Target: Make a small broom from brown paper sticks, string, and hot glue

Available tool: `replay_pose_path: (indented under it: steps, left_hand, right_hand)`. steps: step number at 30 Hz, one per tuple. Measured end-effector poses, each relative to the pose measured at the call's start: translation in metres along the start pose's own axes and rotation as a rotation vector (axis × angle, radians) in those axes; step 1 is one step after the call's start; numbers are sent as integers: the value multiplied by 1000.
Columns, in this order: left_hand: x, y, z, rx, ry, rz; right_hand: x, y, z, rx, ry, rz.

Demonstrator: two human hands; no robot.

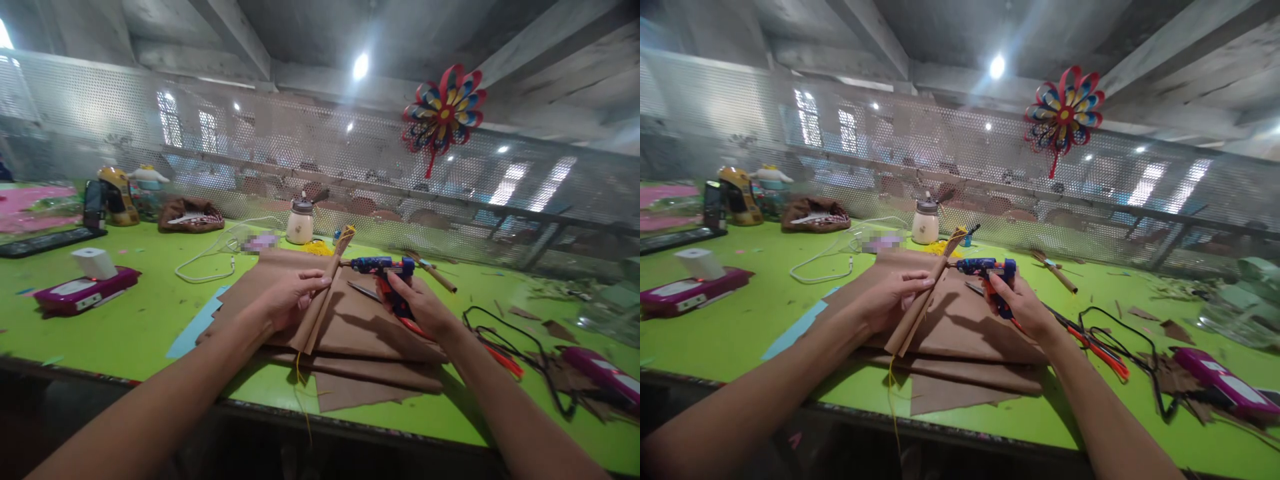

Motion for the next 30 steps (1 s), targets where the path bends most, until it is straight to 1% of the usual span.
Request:
replay_pose_path:
  steps: [8,15,19,21,27,30]
  left_hand:
    - [-5,-9,-6,-55,22,-46]
    - [-5,-7,-9,-76,40,-29]
    - [-5,-7,-7,-51,29,-41]
    - [-5,-8,-8,-34,44,-51]
    - [-3,-9,-4,-9,46,-77]
    - [-3,-10,-5,-22,59,-79]
  right_hand:
    - [-1,-4,-1,51,88,12]
    - [1,-2,1,53,34,67]
    - [3,-3,2,59,10,61]
    - [2,-5,2,82,19,43]
    - [-2,-4,-9,123,113,15]
    - [-1,-5,-7,126,91,13]
Point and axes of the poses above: each hand's wrist, its own x-axis towards the middle knuckle, its own z-axis out of the back of the hand, y = z × x, the point moved 8 cm from there along x, towards the middle knuckle
